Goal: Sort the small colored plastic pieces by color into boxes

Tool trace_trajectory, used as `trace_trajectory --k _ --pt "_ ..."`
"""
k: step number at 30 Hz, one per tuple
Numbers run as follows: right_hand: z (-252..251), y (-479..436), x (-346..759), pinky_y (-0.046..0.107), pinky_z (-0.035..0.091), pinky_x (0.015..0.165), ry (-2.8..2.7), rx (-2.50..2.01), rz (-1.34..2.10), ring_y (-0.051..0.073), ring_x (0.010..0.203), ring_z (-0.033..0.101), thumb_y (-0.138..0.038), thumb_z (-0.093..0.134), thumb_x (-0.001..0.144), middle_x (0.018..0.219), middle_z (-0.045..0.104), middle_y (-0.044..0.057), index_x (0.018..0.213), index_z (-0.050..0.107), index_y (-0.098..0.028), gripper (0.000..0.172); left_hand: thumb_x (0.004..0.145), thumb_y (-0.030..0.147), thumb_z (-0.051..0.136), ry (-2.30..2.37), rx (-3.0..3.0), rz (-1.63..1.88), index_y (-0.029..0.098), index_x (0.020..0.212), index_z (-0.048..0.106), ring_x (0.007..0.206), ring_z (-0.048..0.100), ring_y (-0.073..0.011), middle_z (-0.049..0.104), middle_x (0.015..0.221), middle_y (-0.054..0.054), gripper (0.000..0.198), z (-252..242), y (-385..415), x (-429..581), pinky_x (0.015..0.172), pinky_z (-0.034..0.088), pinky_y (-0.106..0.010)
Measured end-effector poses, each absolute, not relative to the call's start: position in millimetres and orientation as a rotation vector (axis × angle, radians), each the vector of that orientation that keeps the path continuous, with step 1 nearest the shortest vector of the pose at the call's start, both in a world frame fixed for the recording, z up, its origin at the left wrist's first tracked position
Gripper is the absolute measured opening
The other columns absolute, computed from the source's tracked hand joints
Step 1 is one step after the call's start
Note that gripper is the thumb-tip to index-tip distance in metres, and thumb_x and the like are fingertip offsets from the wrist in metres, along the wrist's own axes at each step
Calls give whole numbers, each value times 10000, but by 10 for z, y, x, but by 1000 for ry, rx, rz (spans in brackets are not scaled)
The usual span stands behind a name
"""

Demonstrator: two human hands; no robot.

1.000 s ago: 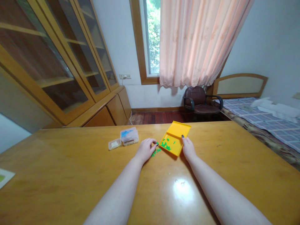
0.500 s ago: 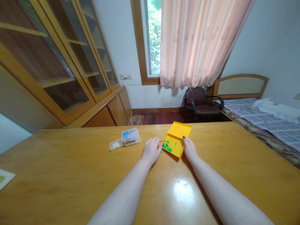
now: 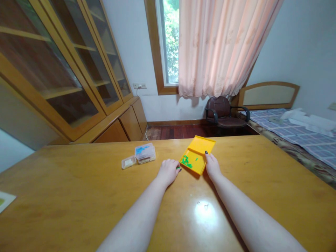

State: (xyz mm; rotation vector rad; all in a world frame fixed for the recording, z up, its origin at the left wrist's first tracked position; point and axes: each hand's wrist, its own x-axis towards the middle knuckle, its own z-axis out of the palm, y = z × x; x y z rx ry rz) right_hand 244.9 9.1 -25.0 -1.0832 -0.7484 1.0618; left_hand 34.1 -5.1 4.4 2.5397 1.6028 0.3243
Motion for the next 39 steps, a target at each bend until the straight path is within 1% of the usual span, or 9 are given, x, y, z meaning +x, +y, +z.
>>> trace_trajectory --k 6,13,18,24,27,30,34,39 --pt "-206 57 2436 337 510 730 -766 -1096 1041 238 831 639 -513 625 653 871 704 62 833 639 -166 391 875 292 411 1654 2580 294 191 857 622 865 533 -209 624 863 -73 235 26 -21 326 772 372 -344" --pt "-223 65 2442 347 499 762 -782 -1102 1032 243 855 633 -525 629 645 891 700 67 836 638 -158 413 891 289 373 1690 2614 241 170 834 608 855 530 -211 615 861 -82 269 1 -7 336 751 372 -344" --pt "-273 92 2455 347 491 780 -785 -1078 1055 234 871 628 -532 630 645 913 696 67 859 635 -157 431 897 278 359 1731 2605 234 165 846 581 858 527 -216 602 873 -84 254 -26 1 363 744 368 -345" --pt "-249 77 2448 338 498 751 -803 -1099 1039 233 849 631 -549 625 640 894 698 64 850 636 -157 446 888 283 377 1747 2532 287 178 881 568 898 520 -209 593 908 -73 217 69 -29 316 777 364 -341" --pt "-238 70 2440 335 496 757 -801 -1096 1028 233 852 631 -534 622 648 895 698 63 840 639 -162 419 852 317 454 1672 2545 305 189 878 571 908 517 -211 592 913 -67 176 93 -57 269 792 362 -339" --pt "-238 71 2435 340 493 773 -791 -1072 1034 234 856 631 -516 625 656 899 698 61 838 644 -167 394 820 309 510 1641 2552 276 191 871 574 903 522 -219 592 917 -69 144 69 -65 256 789 364 -345" --pt "-248 74 2441 344 495 765 -796 -1071 1051 230 840 634 -517 619 668 895 698 65 859 645 -160 406 826 270 495 1667 2554 234 190 865 574 887 532 -216 597 911 -65 119 14 -41 276 771 372 -336" --pt "-282 87 2465 329 488 769 -822 -1099 1033 227 861 627 -511 613 678 907 694 63 874 638 -154 408 835 266 485 1658 2554 260 190 858 577 864 539 -214 607 884 -58 121 -29 -13 270 744 381 -328"
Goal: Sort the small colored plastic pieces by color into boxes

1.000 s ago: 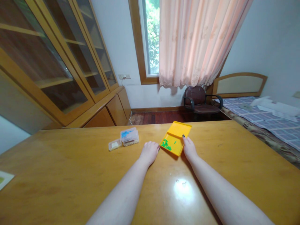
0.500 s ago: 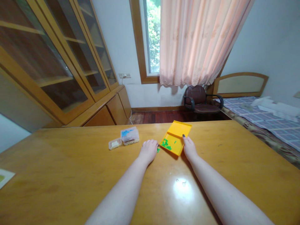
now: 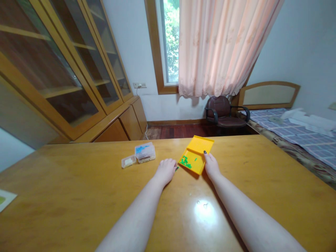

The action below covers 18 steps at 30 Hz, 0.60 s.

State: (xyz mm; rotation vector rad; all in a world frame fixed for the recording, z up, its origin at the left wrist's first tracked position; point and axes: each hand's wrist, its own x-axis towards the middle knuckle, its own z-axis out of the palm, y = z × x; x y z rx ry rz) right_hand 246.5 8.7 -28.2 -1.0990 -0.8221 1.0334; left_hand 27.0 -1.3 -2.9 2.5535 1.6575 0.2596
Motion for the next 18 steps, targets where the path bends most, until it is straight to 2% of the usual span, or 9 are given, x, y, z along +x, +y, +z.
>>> trace_trajectory --k 4,11,15,18 --pt "-310 98 2470 326 487 768 -825 -1093 1040 223 854 627 -520 613 676 908 694 60 883 633 -156 420 841 261 486 1621 2541 344 184 826 575 832 544 -198 608 866 -48 119 23 -14 251 723 386 -312" --pt "-328 84 2413 347 485 772 -871 -1070 1063 238 862 625 -548 603 674 923 692 68 874 629 -155 441 851 257 476 1560 2448 794 189 877 562 862 544 -170 606 873 -31 113 74 -25 337 787 398 -301" --pt "-336 83 2411 343 489 754 -859 -1065 1060 237 837 627 -539 609 672 888 696 61 843 630 -162 414 830 238 505 1561 2429 828 200 1096 499 1022 512 -184 570 1095 -52 268 -25 3 390 878 385 -318" --pt "-337 95 2437 340 493 743 -831 -1077 1047 239 833 628 -534 615 666 878 696 58 833 631 -167 403 835 224 486 1616 2428 754 201 1031 528 982 526 -180 588 1033 -45 202 -29 14 353 854 386 -313"
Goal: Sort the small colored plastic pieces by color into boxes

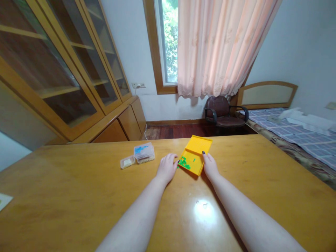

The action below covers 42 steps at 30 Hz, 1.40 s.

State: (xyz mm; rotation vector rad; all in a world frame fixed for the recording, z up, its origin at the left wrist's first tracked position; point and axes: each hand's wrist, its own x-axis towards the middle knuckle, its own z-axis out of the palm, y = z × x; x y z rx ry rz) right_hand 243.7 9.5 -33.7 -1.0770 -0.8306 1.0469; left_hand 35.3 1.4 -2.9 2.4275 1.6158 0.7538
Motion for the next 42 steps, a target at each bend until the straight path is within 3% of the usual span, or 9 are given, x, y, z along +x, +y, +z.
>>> trace_trajectory --k 4,8,16,27,36,42 --pt "-326 107 2460 351 494 756 -795 -1055 1049 243 852 629 -519 614 673 907 693 58 875 628 -173 401 822 291 512 1591 2493 511 200 849 576 872 537 -183 608 874 -34 115 33 -2 280 778 381 -304" --pt "-300 95 2454 350 496 762 -804 -1066 1052 245 864 629 -513 607 683 909 695 63 868 632 -171 390 780 342 574 1586 2521 357 199 849 583 877 528 -199 600 888 -41 159 35 -16 298 764 374 -310" --pt "-291 89 2447 364 494 784 -805 -1080 1034 253 897 626 -533 618 661 938 694 71 871 633 -170 420 876 285 427 1678 2572 241 176 883 581 896 526 -202 593 912 -70 188 -25 -10 384 783 366 -332" --pt "-246 72 2426 368 493 793 -788 -1065 1048 251 882 629 -540 629 645 936 695 71 881 638 -173 438 901 266 368 1710 2607 251 164 853 567 860 527 -208 592 877 -67 229 -117 31 371 742 365 -337" --pt "-228 55 2429 370 497 792 -807 -1084 1042 252 886 631 -531 620 661 927 696 73 863 634 -169 415 879 259 425 1698 2520 358 185 895 563 899 518 -181 584 916 -51 157 39 4 343 779 357 -309" --pt "-267 81 2438 366 506 766 -791 -1082 1047 252 869 638 -525 604 673 900 701 65 876 625 -180 401 804 323 552 1659 2546 330 192 891 578 917 514 -208 588 923 -52 160 20 -28 291 801 362 -330"
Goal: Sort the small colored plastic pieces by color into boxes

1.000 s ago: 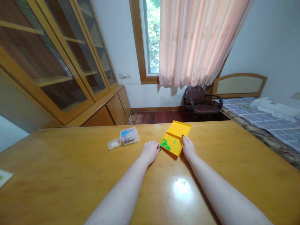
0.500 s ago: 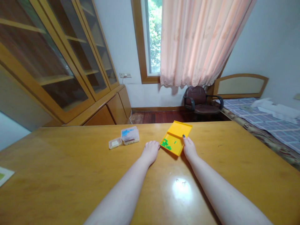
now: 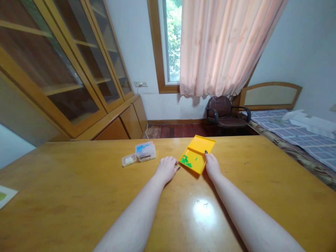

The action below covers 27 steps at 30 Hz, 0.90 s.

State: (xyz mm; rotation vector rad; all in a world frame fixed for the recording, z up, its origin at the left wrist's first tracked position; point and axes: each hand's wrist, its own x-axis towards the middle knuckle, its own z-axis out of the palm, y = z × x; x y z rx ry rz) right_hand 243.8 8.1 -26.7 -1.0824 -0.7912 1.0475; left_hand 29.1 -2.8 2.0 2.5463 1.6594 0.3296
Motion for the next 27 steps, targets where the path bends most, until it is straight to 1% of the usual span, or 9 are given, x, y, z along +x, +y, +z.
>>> trace_trajectory --k 4,7,10,14,16,18,20,24,27 --pt "-293 93 2449 356 502 778 -801 -1072 1059 246 895 631 -535 606 670 950 691 70 891 623 -174 423 826 259 517 1670 2512 351 193 850 585 879 532 -189 599 893 -42 98 15 -9 289 783 378 -316" --pt "-297 89 2446 351 498 772 -825 -1087 1051 245 888 629 -545 603 672 949 691 74 897 626 -167 439 852 263 473 1653 2463 599 192 876 582 878 536 -169 606 892 -34 132 67 -14 288 793 389 -295" --pt "-295 75 2424 357 490 786 -859 -1086 1065 245 887 625 -542 604 676 947 690 73 888 633 -165 433 872 276 438 1580 2446 772 206 969 582 936 531 -159 608 956 -35 188 111 -34 284 842 387 -289" --pt "-286 57 2400 361 483 803 -868 -1055 1083 238 877 626 -529 609 682 931 691 66 870 637 -166 410 847 250 475 1502 2486 715 234 1166 502 1027 505 -165 580 1087 -37 321 102 -40 260 887 376 -298" --pt "-279 54 2405 358 486 792 -851 -1054 1076 236 860 630 -535 618 669 914 694 62 854 636 -168 412 845 243 465 1545 2463 649 215 1116 533 983 527 -164 594 1053 -43 281 95 -32 229 861 388 -291" --pt "-271 54 2418 356 491 779 -835 -1065 1067 237 851 632 -543 623 656 904 696 60 842 634 -170 417 849 255 446 1581 2463 518 201 965 594 898 552 -164 618 951 -44 196 100 -27 188 814 401 -285" --pt "-264 52 2429 358 494 772 -828 -1084 1060 243 848 632 -551 623 649 893 698 61 829 632 -171 421 841 285 454 1614 2479 370 195 851 613 843 560 -170 621 872 -47 183 116 -29 152 781 404 -286" --pt "-261 51 2431 369 492 790 -845 -1087 1073 248 861 630 -546 614 661 903 697 64 848 632 -169 422 788 341 539 1628 2512 260 207 851 614 857 558 -188 614 881 -50 166 137 -47 129 780 400 -295" --pt "-273 58 2430 380 487 809 -853 -1076 1083 252 888 625 -543 604 676 934 692 67 885 633 -167 430 779 326 557 1628 2509 226 220 877 613 873 562 -193 618 897 -48 154 129 -50 148 780 403 -298"
